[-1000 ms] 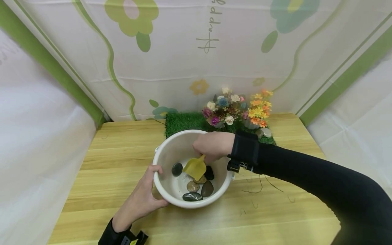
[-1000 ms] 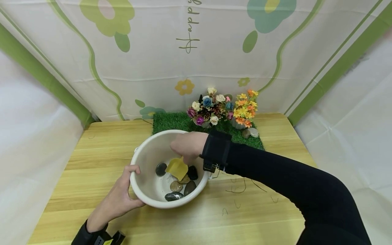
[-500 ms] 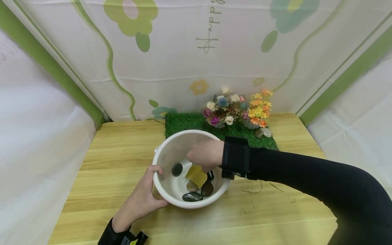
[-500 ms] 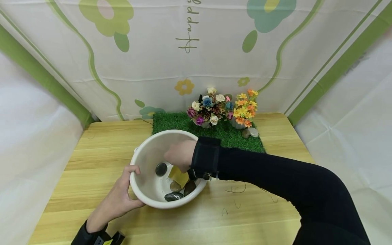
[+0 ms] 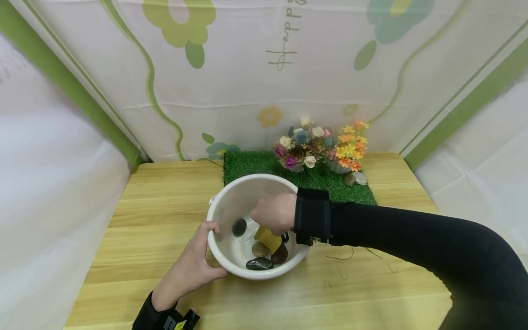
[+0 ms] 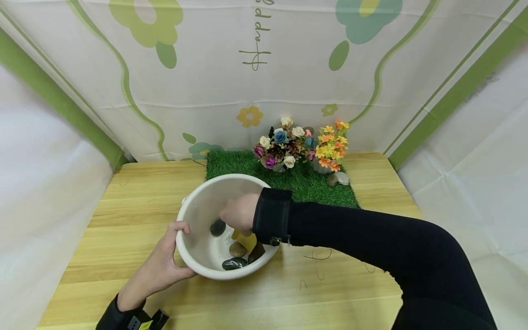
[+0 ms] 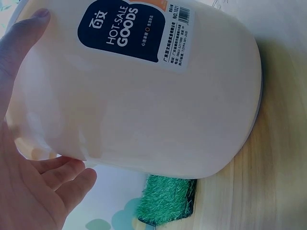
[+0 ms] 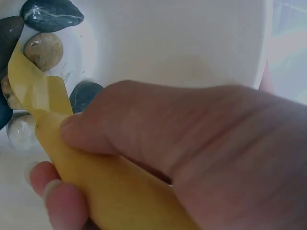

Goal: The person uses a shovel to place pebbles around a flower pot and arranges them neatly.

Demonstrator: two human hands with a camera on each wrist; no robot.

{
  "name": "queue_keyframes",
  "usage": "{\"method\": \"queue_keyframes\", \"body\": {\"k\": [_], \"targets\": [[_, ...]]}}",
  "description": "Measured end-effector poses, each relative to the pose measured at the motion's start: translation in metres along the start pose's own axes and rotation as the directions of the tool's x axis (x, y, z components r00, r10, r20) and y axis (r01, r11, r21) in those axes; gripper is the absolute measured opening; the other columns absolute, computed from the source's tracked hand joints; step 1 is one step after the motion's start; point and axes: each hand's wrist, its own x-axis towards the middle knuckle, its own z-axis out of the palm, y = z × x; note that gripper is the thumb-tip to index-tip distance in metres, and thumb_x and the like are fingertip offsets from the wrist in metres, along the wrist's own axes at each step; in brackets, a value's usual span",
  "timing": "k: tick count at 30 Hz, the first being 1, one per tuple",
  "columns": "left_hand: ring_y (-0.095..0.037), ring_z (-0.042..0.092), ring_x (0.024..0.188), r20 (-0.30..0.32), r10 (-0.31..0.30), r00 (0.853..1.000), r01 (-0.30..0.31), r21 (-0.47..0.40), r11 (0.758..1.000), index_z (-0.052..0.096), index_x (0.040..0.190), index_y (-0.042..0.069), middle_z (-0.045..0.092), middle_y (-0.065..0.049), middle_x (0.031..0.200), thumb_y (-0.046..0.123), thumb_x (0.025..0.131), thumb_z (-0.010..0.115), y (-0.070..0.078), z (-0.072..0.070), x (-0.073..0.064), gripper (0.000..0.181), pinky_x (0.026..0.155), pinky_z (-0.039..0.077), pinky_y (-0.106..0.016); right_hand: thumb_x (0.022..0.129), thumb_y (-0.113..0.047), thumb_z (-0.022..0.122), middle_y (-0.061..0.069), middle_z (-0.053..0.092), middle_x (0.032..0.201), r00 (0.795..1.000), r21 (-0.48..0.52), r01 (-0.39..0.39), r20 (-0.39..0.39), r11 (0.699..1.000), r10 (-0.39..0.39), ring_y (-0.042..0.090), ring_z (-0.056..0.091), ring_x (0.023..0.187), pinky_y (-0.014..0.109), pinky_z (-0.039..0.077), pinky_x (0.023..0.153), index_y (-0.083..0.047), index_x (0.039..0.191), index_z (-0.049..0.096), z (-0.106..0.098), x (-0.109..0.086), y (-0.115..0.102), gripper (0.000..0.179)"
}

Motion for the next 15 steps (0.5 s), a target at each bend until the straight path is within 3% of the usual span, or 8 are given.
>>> {"method": "queue_keyframes", "body": {"k": [9, 15], "targets": [[-0.028, 0.034, 0.126, 0.002, -0.007, 1.000, 0.007, 0.000, 1.000, 0.033, 0.110, 0.008, 0.030, -0.010, 0.142, 0.031, 0.056, 0.084, 0.001, 0.000, 0.000, 0.078, 0.089, 0.041, -0.044, 0.076, -0.005, 0.061, -0.005, 0.031, 0.056, 0.989, 0.087, 0.010, 0.144, 0.996, -0.022, 0.009, 0.028, 0.051, 0.023, 0.026, 0.049, -0.015, 0.072, 0.042, 0.003, 0.009, 0.020, 0.022], [-0.029, 0.036, 0.125, -0.008, 0.003, 1.000, -0.003, 0.007, 1.000, 0.033, 0.110, 0.008, 0.033, -0.011, 0.140, 0.030, 0.055, 0.084, 0.000, 0.000, -0.001, 0.078, 0.089, 0.041, -0.046, 0.078, -0.003, 0.056, -0.005, 0.020, 0.050, 0.987, 0.169, 0.037, 0.148, 0.985, -0.062, 0.009, 0.016, 0.049, 0.024, 0.019, 0.050, -0.015, 0.060, 0.034, 0.005, 0.009, 0.029, 0.031]]}}
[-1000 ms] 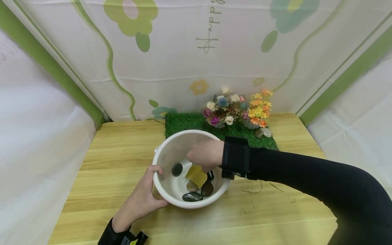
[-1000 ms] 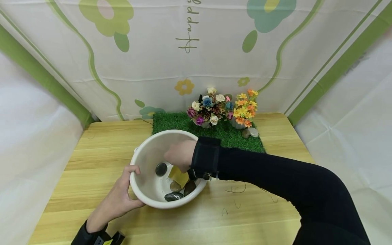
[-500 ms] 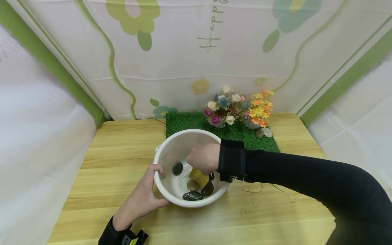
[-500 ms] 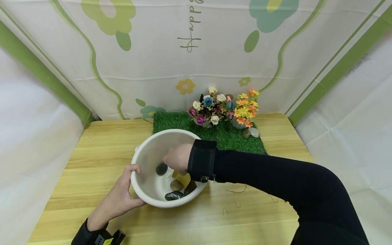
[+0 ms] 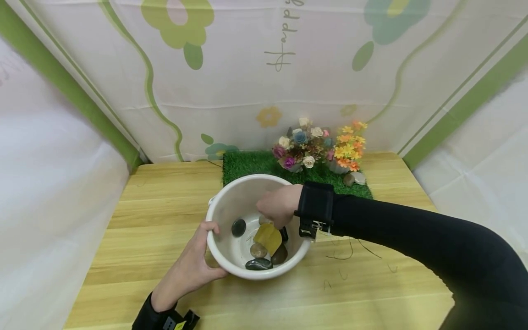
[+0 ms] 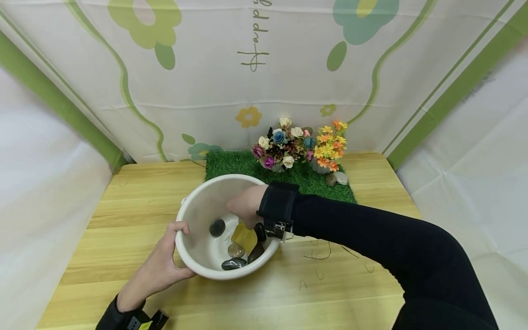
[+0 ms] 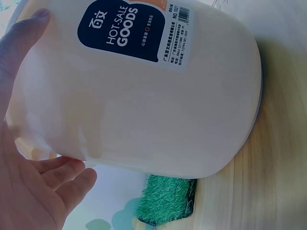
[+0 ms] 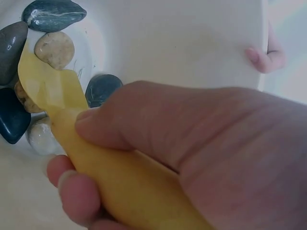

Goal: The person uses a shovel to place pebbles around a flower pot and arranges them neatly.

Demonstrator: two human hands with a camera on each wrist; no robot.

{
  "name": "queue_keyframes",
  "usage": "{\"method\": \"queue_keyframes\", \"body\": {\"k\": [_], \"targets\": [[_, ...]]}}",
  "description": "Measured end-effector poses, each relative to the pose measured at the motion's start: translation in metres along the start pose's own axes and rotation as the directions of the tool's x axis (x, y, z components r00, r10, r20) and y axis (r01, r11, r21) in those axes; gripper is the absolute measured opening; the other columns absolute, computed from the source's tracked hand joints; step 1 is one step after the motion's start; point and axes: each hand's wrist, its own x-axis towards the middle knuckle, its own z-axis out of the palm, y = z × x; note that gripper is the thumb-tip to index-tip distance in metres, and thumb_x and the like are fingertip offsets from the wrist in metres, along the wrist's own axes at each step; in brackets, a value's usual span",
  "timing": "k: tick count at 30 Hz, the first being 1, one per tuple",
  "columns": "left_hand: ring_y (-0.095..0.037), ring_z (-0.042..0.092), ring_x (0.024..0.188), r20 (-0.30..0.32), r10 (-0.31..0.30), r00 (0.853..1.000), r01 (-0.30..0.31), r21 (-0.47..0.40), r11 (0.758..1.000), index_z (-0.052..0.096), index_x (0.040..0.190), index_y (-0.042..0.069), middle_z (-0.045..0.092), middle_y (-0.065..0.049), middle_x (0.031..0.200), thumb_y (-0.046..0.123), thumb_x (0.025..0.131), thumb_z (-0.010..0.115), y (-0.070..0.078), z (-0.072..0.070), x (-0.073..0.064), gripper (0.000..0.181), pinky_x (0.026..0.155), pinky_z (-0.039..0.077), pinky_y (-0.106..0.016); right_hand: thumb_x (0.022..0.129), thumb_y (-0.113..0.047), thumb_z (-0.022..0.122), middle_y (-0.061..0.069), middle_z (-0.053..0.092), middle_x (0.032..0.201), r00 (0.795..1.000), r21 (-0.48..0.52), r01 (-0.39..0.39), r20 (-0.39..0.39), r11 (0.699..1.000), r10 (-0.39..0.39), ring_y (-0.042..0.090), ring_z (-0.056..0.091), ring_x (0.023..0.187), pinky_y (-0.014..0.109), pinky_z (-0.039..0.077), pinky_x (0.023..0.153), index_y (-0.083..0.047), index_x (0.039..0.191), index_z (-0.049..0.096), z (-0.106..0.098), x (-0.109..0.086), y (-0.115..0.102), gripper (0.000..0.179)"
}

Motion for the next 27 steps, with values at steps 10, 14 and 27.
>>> {"method": "queue_keyframes", "body": {"k": [10, 14, 27], "targets": [[-0.027, 0.035, 0.125, 0.016, -0.025, 1.000, 0.025, -0.002, 1.000, 0.033, 0.110, 0.008, 0.032, -0.010, 0.141, 0.032, 0.057, 0.084, 0.002, -0.001, 0.000, 0.077, 0.090, 0.040, -0.044, 0.077, -0.010, 0.059, -0.003, 0.025, 0.044, 0.997, 0.072, 0.078, -0.020, 0.994, -0.076, 0.011, 0.019, 0.041, 0.025, 0.022, 0.044, -0.016, 0.048, 0.036, 0.028, 0.032, 0.039, 0.037], [-0.028, 0.034, 0.126, 0.018, -0.024, 1.000, 0.024, -0.001, 1.000, 0.033, 0.110, 0.008, 0.031, -0.010, 0.142, 0.033, 0.057, 0.084, 0.002, -0.001, 0.000, 0.077, 0.091, 0.040, -0.045, 0.078, -0.015, 0.060, -0.004, 0.030, 0.042, 0.998, 0.116, 0.061, 0.019, 0.991, -0.064, 0.009, 0.029, 0.037, 0.024, 0.026, 0.040, -0.017, 0.048, 0.040, 0.033, 0.039, 0.048, 0.037], [-0.026, 0.032, 0.127, 0.025, -0.035, 0.999, 0.035, -0.003, 0.999, 0.032, 0.110, 0.009, 0.028, -0.008, 0.144, 0.032, 0.058, 0.084, 0.001, -0.001, -0.001, 0.077, 0.091, 0.039, -0.044, 0.082, -0.009, 0.059, -0.008, 0.037, 0.041, 0.999, 0.186, 0.039, 0.028, 0.982, -0.045, 0.007, 0.032, 0.038, 0.022, 0.028, 0.043, -0.016, 0.048, 0.049, -0.001, 0.001, 0.019, 0.036]]}}
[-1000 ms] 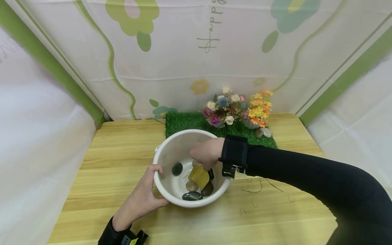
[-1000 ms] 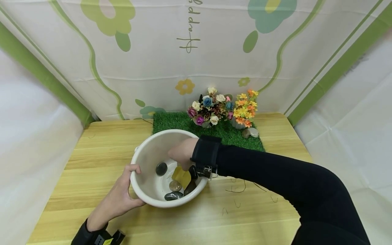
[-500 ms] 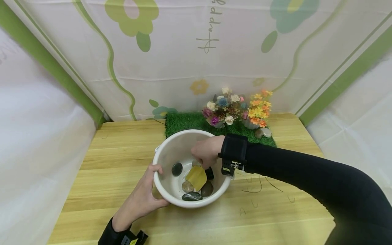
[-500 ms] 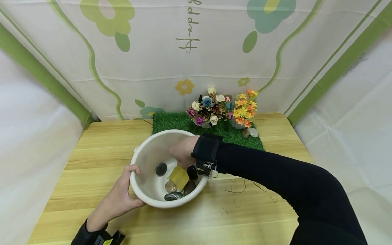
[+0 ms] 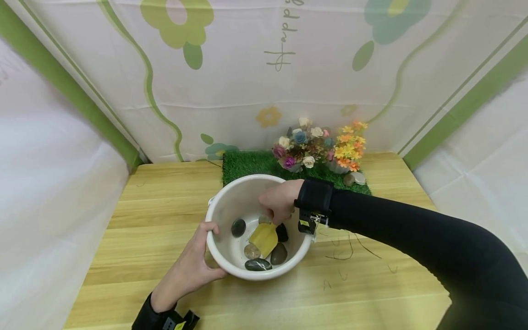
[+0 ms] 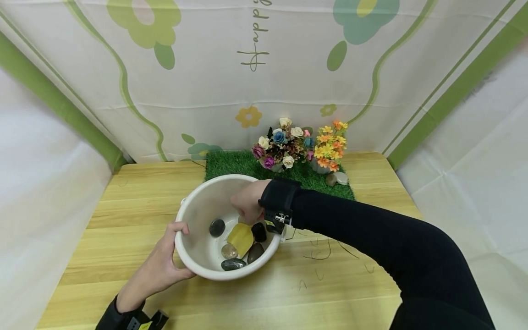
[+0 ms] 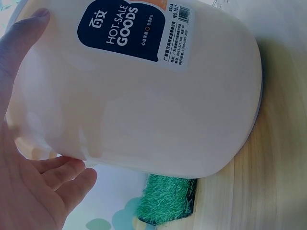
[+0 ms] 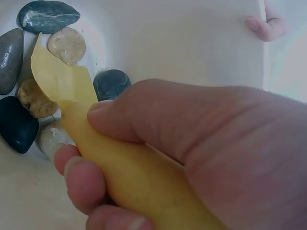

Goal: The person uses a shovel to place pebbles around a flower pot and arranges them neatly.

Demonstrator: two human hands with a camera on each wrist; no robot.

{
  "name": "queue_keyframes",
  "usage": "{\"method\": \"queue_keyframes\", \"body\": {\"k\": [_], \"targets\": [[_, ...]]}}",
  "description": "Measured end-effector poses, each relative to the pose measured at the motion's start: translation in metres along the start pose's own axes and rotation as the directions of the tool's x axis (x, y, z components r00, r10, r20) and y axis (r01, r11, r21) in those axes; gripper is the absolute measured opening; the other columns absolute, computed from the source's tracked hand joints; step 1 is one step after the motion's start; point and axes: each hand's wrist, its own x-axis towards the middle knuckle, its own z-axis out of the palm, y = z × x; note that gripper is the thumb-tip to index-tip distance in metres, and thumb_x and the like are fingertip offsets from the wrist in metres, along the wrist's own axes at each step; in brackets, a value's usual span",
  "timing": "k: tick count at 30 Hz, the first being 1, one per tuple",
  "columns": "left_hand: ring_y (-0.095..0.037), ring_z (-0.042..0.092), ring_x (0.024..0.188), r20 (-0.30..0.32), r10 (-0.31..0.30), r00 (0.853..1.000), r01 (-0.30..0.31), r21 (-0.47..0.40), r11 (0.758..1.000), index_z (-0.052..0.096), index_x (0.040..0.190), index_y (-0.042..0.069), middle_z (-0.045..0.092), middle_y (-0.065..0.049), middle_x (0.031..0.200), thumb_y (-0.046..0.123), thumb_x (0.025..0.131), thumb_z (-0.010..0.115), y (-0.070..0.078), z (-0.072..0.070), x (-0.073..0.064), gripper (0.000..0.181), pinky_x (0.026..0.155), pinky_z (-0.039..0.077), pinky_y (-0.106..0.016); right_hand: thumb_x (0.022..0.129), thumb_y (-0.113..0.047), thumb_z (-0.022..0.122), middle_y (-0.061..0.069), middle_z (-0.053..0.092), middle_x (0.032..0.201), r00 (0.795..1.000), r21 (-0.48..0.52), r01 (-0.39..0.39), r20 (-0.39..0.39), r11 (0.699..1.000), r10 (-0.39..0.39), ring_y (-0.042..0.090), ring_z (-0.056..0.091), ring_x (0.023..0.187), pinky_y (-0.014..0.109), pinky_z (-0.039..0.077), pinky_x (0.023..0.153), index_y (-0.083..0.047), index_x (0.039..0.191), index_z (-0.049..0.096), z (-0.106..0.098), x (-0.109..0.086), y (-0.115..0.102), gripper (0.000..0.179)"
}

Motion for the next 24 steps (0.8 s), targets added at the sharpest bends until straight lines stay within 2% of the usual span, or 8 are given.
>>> {"method": "queue_keyframes", "body": {"k": [5, 10, 16, 24], "targets": [[-0.025, 0.031, 0.128, 0.001, -0.006, 1.000, 0.006, -0.005, 1.000, 0.032, 0.110, 0.009, 0.026, -0.007, 0.145, 0.032, 0.058, 0.084, 0.000, 0.000, 0.000, 0.077, 0.092, 0.039, -0.045, 0.082, -0.009, 0.059, -0.008, 0.039, 0.041, 1.000, -0.008, -0.007, 0.013, 1.000, 0.007, 0.007, 0.034, 0.038, 0.022, 0.029, 0.043, -0.015, 0.049, 0.051, 0.000, 0.002, 0.001, 0.035], [-0.025, 0.031, 0.128, -0.001, -0.001, 1.000, 0.001, -0.010, 1.000, 0.032, 0.110, 0.009, 0.026, -0.007, 0.145, 0.032, 0.058, 0.084, -0.001, 0.000, -0.001, 0.077, 0.092, 0.038, -0.046, 0.082, -0.010, 0.060, -0.007, 0.041, 0.042, 1.000, 0.002, 0.015, 0.019, 1.000, -0.015, 0.007, 0.035, 0.039, 0.022, 0.029, 0.043, -0.012, 0.050, 0.053, -0.001, 0.003, 0.002, 0.033], [-0.025, 0.030, 0.129, -0.001, -0.002, 1.000, 0.002, -0.008, 1.000, 0.033, 0.110, 0.009, 0.025, -0.007, 0.146, 0.031, 0.057, 0.084, -0.001, 0.000, -0.001, 0.077, 0.092, 0.038, -0.048, 0.084, -0.013, 0.060, -0.007, 0.042, 0.042, 0.999, 0.013, 0.029, 0.025, 1.000, -0.029, 0.008, 0.037, 0.040, 0.022, 0.030, 0.044, -0.014, 0.050, 0.053, 0.000, 0.005, 0.005, 0.035], [-0.026, 0.031, 0.128, -0.008, 0.013, 1.000, -0.013, -0.007, 1.000, 0.033, 0.110, 0.010, 0.029, -0.008, 0.144, 0.035, 0.058, 0.084, -0.002, 0.000, 0.001, 0.077, 0.092, 0.038, -0.047, 0.085, -0.015, 0.058, -0.002, 0.045, 0.045, 0.995, 0.066, 0.094, 0.016, 0.993, -0.095, 0.010, 0.037, 0.040, 0.024, 0.030, 0.044, -0.014, 0.050, 0.053, 0.007, 0.016, 0.019, 0.036]]}}
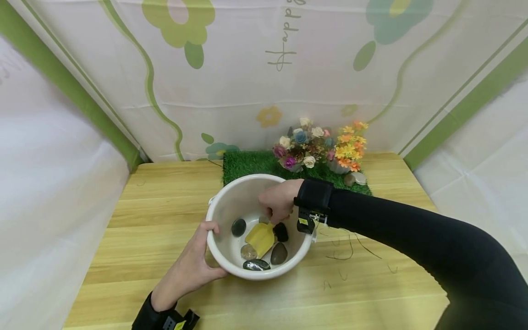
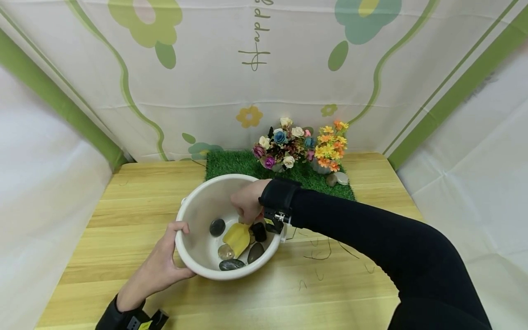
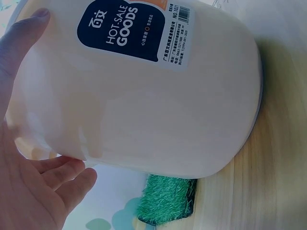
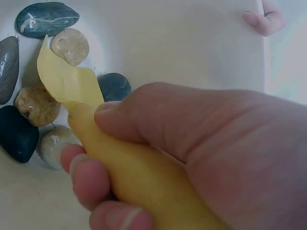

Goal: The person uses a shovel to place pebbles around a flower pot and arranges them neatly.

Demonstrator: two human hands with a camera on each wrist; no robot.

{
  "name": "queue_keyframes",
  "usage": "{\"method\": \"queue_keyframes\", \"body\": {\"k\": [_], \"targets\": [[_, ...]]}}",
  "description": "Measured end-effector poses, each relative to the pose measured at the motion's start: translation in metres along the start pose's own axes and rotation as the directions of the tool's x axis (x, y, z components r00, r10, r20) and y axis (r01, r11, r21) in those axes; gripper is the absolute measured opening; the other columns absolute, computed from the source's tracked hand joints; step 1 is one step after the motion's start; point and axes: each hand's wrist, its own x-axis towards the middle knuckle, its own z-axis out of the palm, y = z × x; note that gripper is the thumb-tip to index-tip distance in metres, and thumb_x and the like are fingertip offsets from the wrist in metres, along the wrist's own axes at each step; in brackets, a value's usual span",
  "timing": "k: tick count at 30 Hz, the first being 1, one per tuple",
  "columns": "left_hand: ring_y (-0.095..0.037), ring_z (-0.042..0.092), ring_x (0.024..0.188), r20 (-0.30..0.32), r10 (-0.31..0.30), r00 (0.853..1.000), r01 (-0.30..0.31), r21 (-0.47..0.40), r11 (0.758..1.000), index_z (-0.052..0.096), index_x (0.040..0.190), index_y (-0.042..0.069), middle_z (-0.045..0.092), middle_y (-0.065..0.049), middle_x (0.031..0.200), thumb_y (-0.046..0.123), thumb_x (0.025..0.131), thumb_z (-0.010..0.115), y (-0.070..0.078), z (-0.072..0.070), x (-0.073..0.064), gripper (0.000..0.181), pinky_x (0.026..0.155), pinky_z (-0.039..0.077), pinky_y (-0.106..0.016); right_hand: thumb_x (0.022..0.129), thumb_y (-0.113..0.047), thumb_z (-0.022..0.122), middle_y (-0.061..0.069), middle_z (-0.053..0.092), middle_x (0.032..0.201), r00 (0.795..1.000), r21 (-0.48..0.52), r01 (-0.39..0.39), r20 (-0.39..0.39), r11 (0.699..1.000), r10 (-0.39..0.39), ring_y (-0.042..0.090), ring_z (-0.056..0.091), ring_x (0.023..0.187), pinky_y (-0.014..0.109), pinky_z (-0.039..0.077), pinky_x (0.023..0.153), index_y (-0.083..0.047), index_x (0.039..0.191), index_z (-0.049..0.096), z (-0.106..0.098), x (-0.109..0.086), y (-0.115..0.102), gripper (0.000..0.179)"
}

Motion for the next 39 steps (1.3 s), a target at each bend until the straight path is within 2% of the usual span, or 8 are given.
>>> {"method": "queue_keyframes", "body": {"k": [4, 9, 18, 23, 28, 33, 37, 39], "targets": [[-0.027, 0.031, 0.128, -0.003, 0.013, 1.000, -0.013, -0.002, 1.000, 0.032, 0.111, 0.014, 0.028, -0.009, 0.144, 0.036, 0.059, 0.084, -0.001, 0.000, 0.000, 0.076, 0.092, 0.039, -0.046, 0.086, -0.016, 0.058, -0.004, 0.047, 0.048, 0.999, 0.036, 0.040, -0.030, 0.999, -0.039, 0.009, 0.039, 0.041, 0.024, 0.030, 0.043, -0.013, 0.053, 0.057, 0.008, 0.009, 0.008, 0.033], [-0.029, 0.032, 0.127, -0.009, 0.026, 1.000, -0.026, 0.005, 1.000, 0.032, 0.111, 0.013, 0.030, -0.011, 0.143, 0.039, 0.059, 0.083, -0.001, 0.000, 0.000, 0.077, 0.092, 0.040, -0.044, 0.088, -0.013, 0.058, -0.006, 0.048, 0.046, 0.998, 0.074, 0.061, -0.039, 0.995, -0.059, 0.010, 0.042, 0.041, 0.023, 0.030, 0.044, -0.008, 0.054, 0.057, 0.006, 0.008, -0.003, 0.034], [-0.031, 0.030, 0.128, 0.006, 0.009, 1.000, -0.009, -0.028, 1.000, 0.031, 0.111, 0.013, 0.027, -0.012, 0.143, 0.035, 0.059, 0.084, 0.000, 0.000, 0.000, 0.077, 0.084, 0.047, -0.041, 0.089, -0.012, 0.058, 0.013, 0.055, 0.055, 0.991, 0.161, 0.131, -0.023, 0.978, -0.129, 0.010, 0.052, 0.046, 0.018, 0.034, 0.048, -0.003, 0.056, 0.050, 0.009, 0.008, -0.017, 0.035], [-0.032, 0.029, 0.128, 0.004, 0.016, 1.000, -0.015, -0.036, 0.999, 0.031, 0.110, 0.011, 0.026, -0.013, 0.144, 0.036, 0.060, 0.084, 0.001, 0.000, 0.000, 0.077, 0.084, 0.046, -0.043, 0.089, -0.012, 0.058, 0.010, 0.053, 0.053, 0.988, 0.170, 0.153, -0.018, 0.974, -0.153, 0.017, 0.054, 0.049, 0.019, 0.034, 0.048, -0.009, 0.053, 0.046, 0.008, 0.007, -0.017, 0.038], [-0.031, 0.030, 0.128, 0.002, 0.015, 1.000, -0.015, -0.033, 0.999, 0.031, 0.110, 0.015, 0.026, -0.012, 0.144, 0.037, 0.060, 0.083, 0.000, 0.000, 0.000, 0.076, 0.087, 0.044, -0.044, 0.090, -0.013, 0.057, 0.001, 0.047, 0.047, 0.981, 0.179, 0.193, -0.036, 0.965, -0.189, 0.025, 0.056, 0.052, 0.020, 0.033, 0.048, -0.012, 0.052, 0.042, 0.009, 0.006, -0.013, 0.041], [-0.029, 0.030, 0.128, 0.008, -0.012, 1.000, 0.012, -0.037, 0.999, 0.031, 0.110, 0.016, 0.024, -0.010, 0.146, 0.035, 0.059, 0.084, 0.001, 0.000, 0.000, 0.076, 0.089, 0.042, -0.043, 0.091, -0.015, 0.056, 0.003, 0.053, 0.053, 0.985, 0.202, 0.175, -0.035, 0.964, -0.172, 0.025, 0.056, 0.054, 0.021, 0.036, 0.049, -0.012, 0.059, 0.056, 0.008, 0.004, -0.010, 0.032], [-0.029, 0.030, 0.128, 0.013, -0.020, 1.000, 0.020, -0.039, 0.999, 0.032, 0.111, 0.012, 0.023, -0.009, 0.147, 0.034, 0.059, 0.084, 0.002, -0.001, -0.001, 0.077, 0.089, 0.042, -0.043, 0.091, -0.016, 0.056, 0.007, 0.059, 0.060, 0.985, 0.212, 0.173, -0.035, 0.962, -0.169, 0.025, 0.058, 0.057, 0.023, 0.042, 0.052, -0.015, 0.067, 0.064, 0.006, 0.002, -0.008, 0.025], [-0.029, 0.030, 0.129, 0.013, -0.019, 1.000, 0.019, -0.038, 0.999, 0.032, 0.111, 0.010, 0.022, -0.009, 0.147, 0.034, 0.059, 0.084, 0.002, -0.001, -0.001, 0.077, 0.089, 0.042, -0.042, 0.091, -0.019, 0.056, 0.004, 0.059, 0.060, 0.982, 0.203, 0.190, -0.044, 0.960, -0.185, 0.021, 0.058, 0.056, 0.023, 0.043, 0.052, -0.016, 0.070, 0.066, 0.007, 0.002, -0.003, 0.023]]}}
